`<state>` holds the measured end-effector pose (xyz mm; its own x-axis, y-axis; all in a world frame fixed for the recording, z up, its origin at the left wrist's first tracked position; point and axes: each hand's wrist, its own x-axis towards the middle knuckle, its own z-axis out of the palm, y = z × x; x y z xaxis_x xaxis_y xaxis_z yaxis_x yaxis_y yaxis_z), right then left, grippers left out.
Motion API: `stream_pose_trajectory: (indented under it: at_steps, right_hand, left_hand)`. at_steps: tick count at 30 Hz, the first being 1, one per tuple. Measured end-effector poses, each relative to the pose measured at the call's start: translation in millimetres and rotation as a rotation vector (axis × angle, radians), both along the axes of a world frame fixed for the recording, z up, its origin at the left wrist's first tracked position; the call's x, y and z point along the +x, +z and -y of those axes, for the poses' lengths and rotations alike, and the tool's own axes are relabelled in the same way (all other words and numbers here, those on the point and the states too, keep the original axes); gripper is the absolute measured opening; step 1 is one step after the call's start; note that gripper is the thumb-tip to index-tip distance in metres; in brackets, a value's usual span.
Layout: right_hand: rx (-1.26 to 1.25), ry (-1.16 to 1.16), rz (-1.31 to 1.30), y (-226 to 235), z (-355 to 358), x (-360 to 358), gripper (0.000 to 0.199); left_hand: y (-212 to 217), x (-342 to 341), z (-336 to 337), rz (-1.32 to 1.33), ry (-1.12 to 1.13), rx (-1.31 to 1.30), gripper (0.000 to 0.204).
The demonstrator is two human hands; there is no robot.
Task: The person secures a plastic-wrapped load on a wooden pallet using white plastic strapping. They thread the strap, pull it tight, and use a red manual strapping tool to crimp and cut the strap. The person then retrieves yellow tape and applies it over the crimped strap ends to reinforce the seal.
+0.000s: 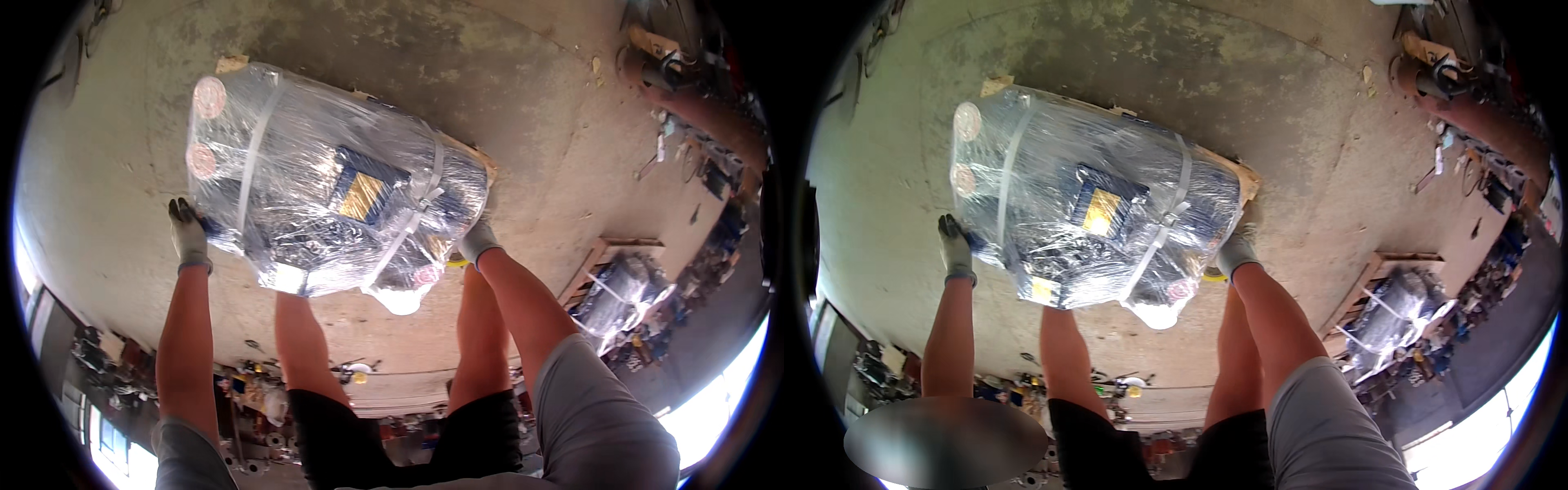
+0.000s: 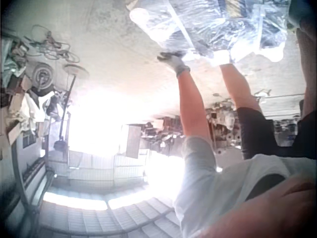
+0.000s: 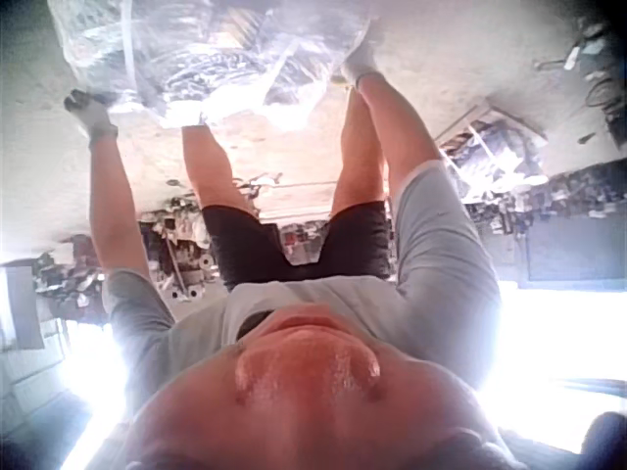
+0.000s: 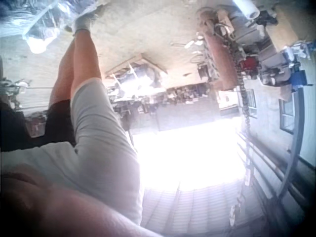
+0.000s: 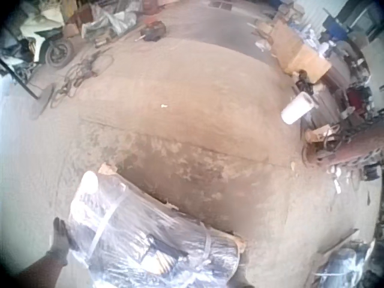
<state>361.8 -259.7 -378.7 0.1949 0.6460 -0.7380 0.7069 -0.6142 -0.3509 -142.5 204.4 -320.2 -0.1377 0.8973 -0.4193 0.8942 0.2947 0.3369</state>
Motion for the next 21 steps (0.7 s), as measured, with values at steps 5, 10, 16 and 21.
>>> stream_pose_trajectory:
  at_steps: [5,10,16,21]
  right_hand:
    - [0.094,-0.370,-0.103,-16,26,-9,0.059]
    - [-0.177,-0.087,-0.025,-4,31,-9,0.076]
    - [-0.313,-0.467,-0.109,66,44,-39,0.056]
    - [-0.505,-0.707,-0.239,128,36,-96,0.070]
  left_hand:
    - [154,262,-25,0.581,-0.768,0.182,0.052]
    - [80,407,-23,-0.187,-1.516,0.053,0.048]
    - [-4,429,-28,-0.633,-1.915,-0.560,0.049]
    - [-44,411,-53,-0.431,-1.825,-0.390,0.045]
